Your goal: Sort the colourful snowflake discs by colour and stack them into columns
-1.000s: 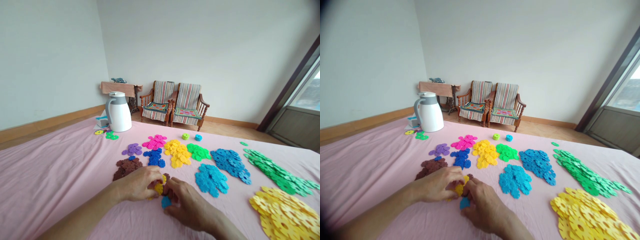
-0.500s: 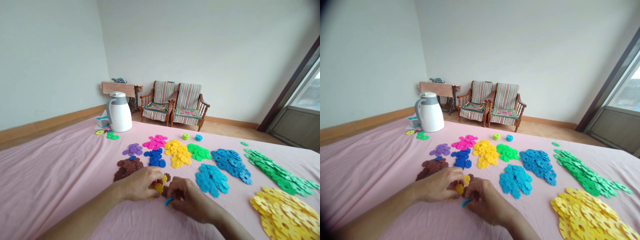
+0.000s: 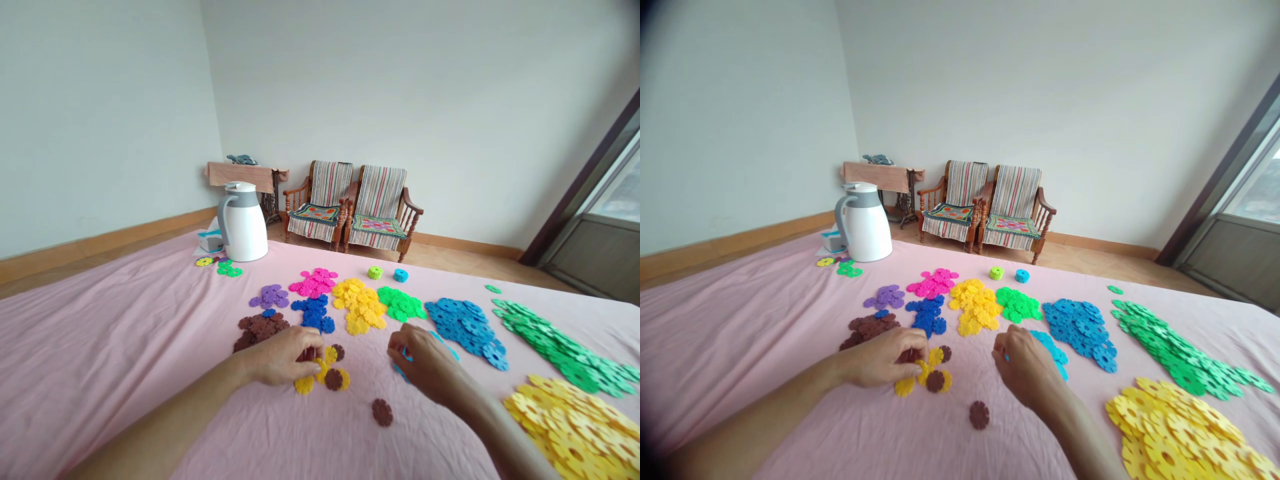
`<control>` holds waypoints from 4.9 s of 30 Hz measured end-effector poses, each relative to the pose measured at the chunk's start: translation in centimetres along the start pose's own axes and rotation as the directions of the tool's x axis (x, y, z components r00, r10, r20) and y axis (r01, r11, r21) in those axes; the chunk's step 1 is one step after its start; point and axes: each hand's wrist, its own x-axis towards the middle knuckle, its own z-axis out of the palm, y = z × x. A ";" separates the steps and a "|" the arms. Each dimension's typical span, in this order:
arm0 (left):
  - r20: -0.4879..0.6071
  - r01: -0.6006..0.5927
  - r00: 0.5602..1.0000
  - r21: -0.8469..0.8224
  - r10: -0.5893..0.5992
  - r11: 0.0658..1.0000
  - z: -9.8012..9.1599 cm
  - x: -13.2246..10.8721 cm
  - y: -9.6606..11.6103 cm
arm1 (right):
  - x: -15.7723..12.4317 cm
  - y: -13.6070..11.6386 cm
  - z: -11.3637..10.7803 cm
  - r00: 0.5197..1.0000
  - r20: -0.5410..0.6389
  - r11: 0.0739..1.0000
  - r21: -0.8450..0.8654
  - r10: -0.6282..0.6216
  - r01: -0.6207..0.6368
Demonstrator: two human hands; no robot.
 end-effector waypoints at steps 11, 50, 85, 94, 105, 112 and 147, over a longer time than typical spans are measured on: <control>-0.090 0.117 0.987 -0.165 -0.133 0.979 1.3 0.3 -1.1 | -0.6 -5.9 3.4 0.984 0.027 0.884 0.443 -0.179 0.148; -0.255 0.061 0.964 -0.079 -0.079 0.995 1.2 0.5 -0.1 | -0.9 -3.4 0.4 0.902 0.377 0.864 0.503 -0.211 -0.008; -0.392 0.409 0.865 0.194 -0.312 0.892 -4.4 -2.6 -8.6 | 0.7 -5.2 6.2 0.992 -0.123 0.783 0.619 0.015 0.065; -0.427 0.461 0.843 0.255 -0.329 0.850 -4.3 -2.3 -8.1 | 0.6 -5.0 6.3 0.993 -0.118 0.785 0.615 0.008 0.067; -0.627 0.255 0.757 0.029 -0.181 0.967 -2.3 -0.2 -5.2 | 0.6 -5.2 6.1 0.993 -0.122 0.788 0.612 0.004 0.072; -0.527 0.104 0.829 -0.182 -0.186 0.978 0.3 1.1 -2.8 | 0.6 -5.3 6.3 0.991 -0.136 0.833 0.548 -0.006 0.080; -0.262 -0.057 0.957 0.240 0.121 0.969 -0.2 0.0 0.0 | 0.4 -6.9 6.1 0.959 -0.283 0.777 0.596 -0.033 0.203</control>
